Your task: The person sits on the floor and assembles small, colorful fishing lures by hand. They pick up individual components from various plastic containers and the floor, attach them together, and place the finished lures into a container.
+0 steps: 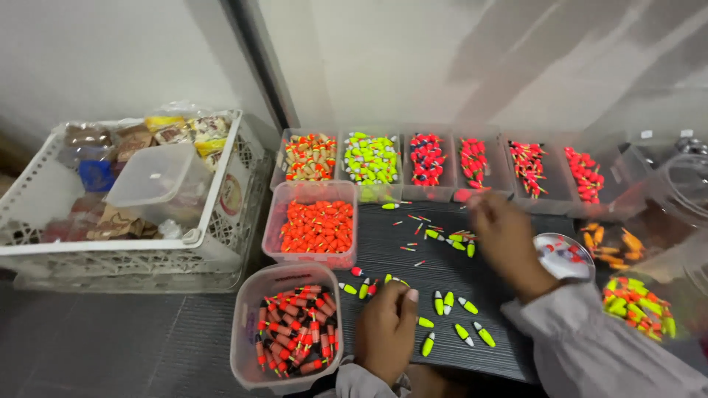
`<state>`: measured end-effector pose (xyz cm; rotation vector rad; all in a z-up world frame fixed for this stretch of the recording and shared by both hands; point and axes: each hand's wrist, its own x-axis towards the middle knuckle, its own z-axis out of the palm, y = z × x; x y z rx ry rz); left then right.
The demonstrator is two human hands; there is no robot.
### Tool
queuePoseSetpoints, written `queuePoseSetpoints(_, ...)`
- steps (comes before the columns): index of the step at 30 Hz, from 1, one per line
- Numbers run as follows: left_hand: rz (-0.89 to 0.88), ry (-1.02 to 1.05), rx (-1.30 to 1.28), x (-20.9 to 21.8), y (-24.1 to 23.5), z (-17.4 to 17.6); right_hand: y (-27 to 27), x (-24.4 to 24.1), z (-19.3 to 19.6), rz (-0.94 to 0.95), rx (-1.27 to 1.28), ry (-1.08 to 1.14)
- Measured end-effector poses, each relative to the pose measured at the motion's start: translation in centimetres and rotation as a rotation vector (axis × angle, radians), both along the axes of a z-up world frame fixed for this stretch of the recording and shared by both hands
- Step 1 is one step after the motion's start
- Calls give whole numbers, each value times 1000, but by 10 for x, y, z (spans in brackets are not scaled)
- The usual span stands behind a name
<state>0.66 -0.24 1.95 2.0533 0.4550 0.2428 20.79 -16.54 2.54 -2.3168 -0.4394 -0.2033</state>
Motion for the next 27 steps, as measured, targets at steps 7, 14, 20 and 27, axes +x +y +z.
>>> queuePoseSetpoints(7,-196,-205,25,-16,2,5,39,1,39,-39,-442,-165)
queuePoseSetpoints(14,-527,-485,114,-20,3,1,115,-72,26,623,-427,186)
queuePoseSetpoints(20,-560,-453,-27,-19,8,4,129,-67,16,515,-514,251)
queuePoseSetpoints(27,-5,-519,-761,-4,-7,-34,72,-56,65,689,-193,425)
